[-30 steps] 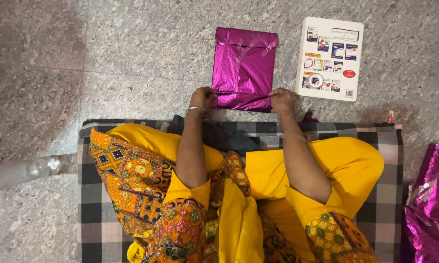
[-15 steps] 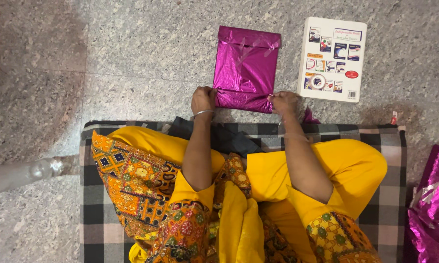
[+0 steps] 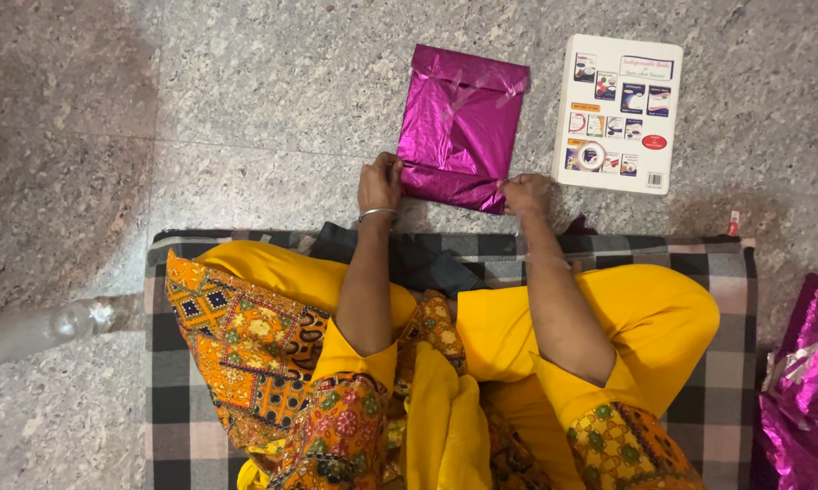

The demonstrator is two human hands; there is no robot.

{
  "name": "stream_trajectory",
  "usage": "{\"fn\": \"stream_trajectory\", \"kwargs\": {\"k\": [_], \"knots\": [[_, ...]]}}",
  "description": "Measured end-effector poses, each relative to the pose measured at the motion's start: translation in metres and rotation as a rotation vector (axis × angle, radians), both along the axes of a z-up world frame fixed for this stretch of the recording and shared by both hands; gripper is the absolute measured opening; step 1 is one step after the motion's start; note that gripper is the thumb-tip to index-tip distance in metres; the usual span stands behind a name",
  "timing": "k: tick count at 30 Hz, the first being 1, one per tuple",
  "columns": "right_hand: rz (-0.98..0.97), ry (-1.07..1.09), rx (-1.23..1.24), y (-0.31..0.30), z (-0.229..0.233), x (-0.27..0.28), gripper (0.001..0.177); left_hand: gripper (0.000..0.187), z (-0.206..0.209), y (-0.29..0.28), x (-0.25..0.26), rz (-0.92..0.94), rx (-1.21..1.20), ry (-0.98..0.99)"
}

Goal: The person wraps a book with shiny pink paper while sitting on a mat. They fold the paper around the book, smooth the edges, and secure the folds with tape. The wrapped book is set aside, and the person begins to unwrap another book from similar pink paper.

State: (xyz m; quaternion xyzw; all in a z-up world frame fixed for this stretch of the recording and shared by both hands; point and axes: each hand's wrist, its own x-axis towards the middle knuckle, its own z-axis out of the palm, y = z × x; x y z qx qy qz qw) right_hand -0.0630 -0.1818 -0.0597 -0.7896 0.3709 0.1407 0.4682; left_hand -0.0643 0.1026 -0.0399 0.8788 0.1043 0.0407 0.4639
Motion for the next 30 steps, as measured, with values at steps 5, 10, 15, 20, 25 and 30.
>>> {"fn": "stream_trajectory", "kwargs": {"k": [5, 10, 15, 20, 25, 30], "knots": [[0.086, 0.054, -0.169, -0.003, -0.007, 0.001, 0.024, 0.015, 0.009, -0.004, -0.004, 0.047, 0.115, -0.131], [0.028, -0.1, -0.192, -0.01, -0.033, -0.002, 0.027, 0.014, 0.002, -0.001, 0.001, 0.024, 0.136, -0.155], [-0.05, -0.178, 0.121, -0.021, -0.051, -0.003, 0.021, 0.022, -0.021, 0.014, 0.017, -0.007, 0.071, 0.098], [0.246, -0.371, -0.21, -0.028, -0.031, 0.001, 0.015, 0.027, -0.022, 0.03, 0.021, -0.449, 0.361, 0.565], [0.271, -0.358, -0.27, -0.014, -0.009, 0.006, 0.013, 0.03, -0.001, 0.021, -0.007, -0.273, 0.276, 0.628], [0.224, -0.342, -0.217, -0.012, -0.007, 0.002, 0.01, 0.029, 0.004, 0.026, -0.014, -0.27, 0.033, 0.586]]}}
